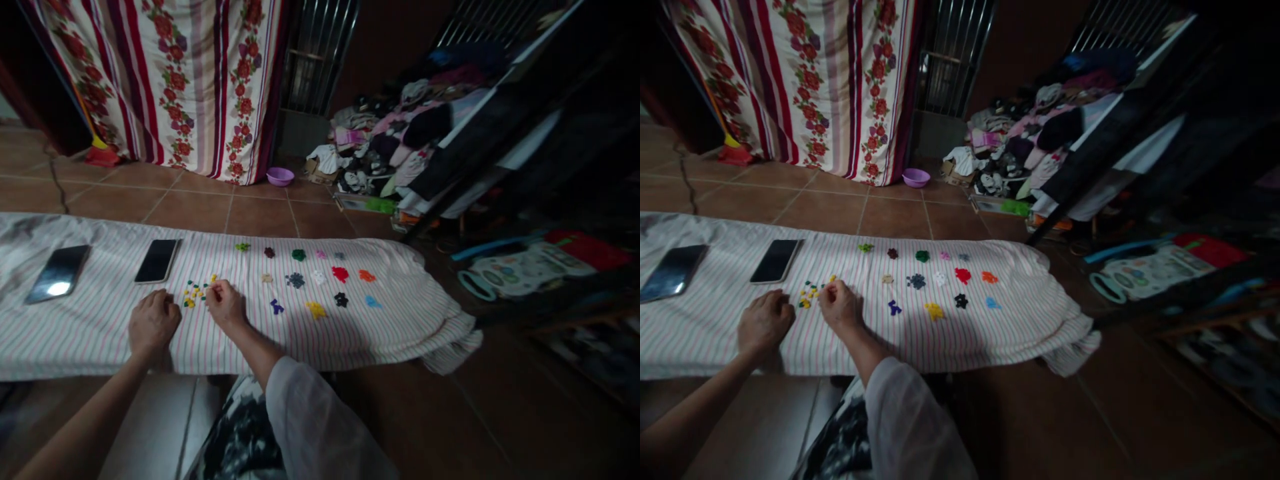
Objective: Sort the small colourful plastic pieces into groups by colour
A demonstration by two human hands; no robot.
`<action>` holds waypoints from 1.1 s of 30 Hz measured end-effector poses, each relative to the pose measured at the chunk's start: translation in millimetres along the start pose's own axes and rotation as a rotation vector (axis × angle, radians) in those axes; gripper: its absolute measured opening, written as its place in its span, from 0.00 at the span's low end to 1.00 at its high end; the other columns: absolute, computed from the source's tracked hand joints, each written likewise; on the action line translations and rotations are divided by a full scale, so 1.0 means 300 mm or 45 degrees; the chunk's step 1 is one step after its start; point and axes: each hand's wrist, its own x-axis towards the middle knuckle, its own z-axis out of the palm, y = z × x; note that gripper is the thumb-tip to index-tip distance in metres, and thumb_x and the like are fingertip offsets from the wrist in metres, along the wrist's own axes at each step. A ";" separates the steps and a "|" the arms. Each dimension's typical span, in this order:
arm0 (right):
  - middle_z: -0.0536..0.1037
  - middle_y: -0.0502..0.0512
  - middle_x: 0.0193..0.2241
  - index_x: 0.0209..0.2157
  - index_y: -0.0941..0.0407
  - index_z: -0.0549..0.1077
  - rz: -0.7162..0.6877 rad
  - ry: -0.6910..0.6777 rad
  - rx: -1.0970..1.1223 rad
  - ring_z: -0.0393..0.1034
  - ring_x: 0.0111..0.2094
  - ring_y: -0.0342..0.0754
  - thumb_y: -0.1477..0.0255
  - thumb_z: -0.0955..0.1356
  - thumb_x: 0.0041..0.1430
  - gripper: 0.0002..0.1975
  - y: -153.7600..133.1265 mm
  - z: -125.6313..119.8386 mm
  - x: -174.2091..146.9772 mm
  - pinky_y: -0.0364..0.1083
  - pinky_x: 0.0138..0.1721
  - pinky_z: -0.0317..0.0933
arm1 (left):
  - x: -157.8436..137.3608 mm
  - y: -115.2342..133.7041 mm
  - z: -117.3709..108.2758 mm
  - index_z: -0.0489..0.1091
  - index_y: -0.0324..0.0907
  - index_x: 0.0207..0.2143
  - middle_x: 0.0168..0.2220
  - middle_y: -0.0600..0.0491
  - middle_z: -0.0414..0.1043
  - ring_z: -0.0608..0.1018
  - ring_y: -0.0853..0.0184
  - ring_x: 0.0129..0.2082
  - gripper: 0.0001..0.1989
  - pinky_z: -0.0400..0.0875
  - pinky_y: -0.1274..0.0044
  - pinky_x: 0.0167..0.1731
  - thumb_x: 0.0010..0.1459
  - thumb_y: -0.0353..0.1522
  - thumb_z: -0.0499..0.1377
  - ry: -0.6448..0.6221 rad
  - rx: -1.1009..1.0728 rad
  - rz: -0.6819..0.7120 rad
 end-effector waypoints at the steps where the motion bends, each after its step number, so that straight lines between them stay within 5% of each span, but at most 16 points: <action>1: 0.77 0.45 0.24 0.35 0.52 0.69 0.014 -0.020 0.062 0.74 0.28 0.42 0.67 0.64 0.59 0.05 -0.006 -0.003 -0.001 0.39 0.31 0.67 | 0.000 0.001 -0.001 0.69 0.38 0.39 0.44 0.42 0.73 0.74 0.56 0.44 0.14 0.67 0.66 0.46 0.54 0.32 0.48 0.006 -0.003 -0.005; 8: 0.71 0.43 0.21 0.33 0.52 0.66 0.077 -0.103 0.605 0.71 0.21 0.41 0.61 0.65 0.55 0.09 -0.056 -0.072 -0.012 0.38 0.20 0.65 | 0.001 0.006 -0.015 0.68 0.38 0.39 0.44 0.41 0.73 0.74 0.53 0.45 0.13 0.68 0.63 0.46 0.54 0.32 0.49 -0.045 -0.027 -0.019; 14: 0.72 0.44 0.21 0.33 0.53 0.67 0.147 0.025 0.817 0.71 0.22 0.41 0.59 0.69 0.50 0.14 -0.023 -0.247 0.016 0.39 0.22 0.66 | 0.001 0.009 -0.018 0.68 0.38 0.39 0.43 0.40 0.73 0.75 0.53 0.45 0.13 0.69 0.62 0.46 0.54 0.32 0.49 -0.046 -0.026 -0.031; 23: 0.77 0.50 0.26 0.33 0.56 0.73 0.257 0.276 0.788 0.73 0.26 0.42 0.61 0.74 0.43 0.17 0.108 -0.524 0.046 0.41 0.27 0.67 | 0.002 0.001 -0.007 0.67 0.39 0.39 0.45 0.40 0.73 0.74 0.53 0.46 0.12 0.69 0.62 0.46 0.55 0.32 0.48 -0.055 -0.019 -0.033; 33: 0.77 0.51 0.26 0.35 0.56 0.73 0.235 0.333 0.494 0.74 0.26 0.44 0.61 0.70 0.48 0.15 0.204 -0.602 0.066 0.41 0.25 0.66 | -0.003 0.000 -0.005 0.66 0.41 0.38 0.44 0.42 0.73 0.74 0.54 0.45 0.11 0.68 0.62 0.46 0.53 0.33 0.49 -0.024 -0.033 -0.006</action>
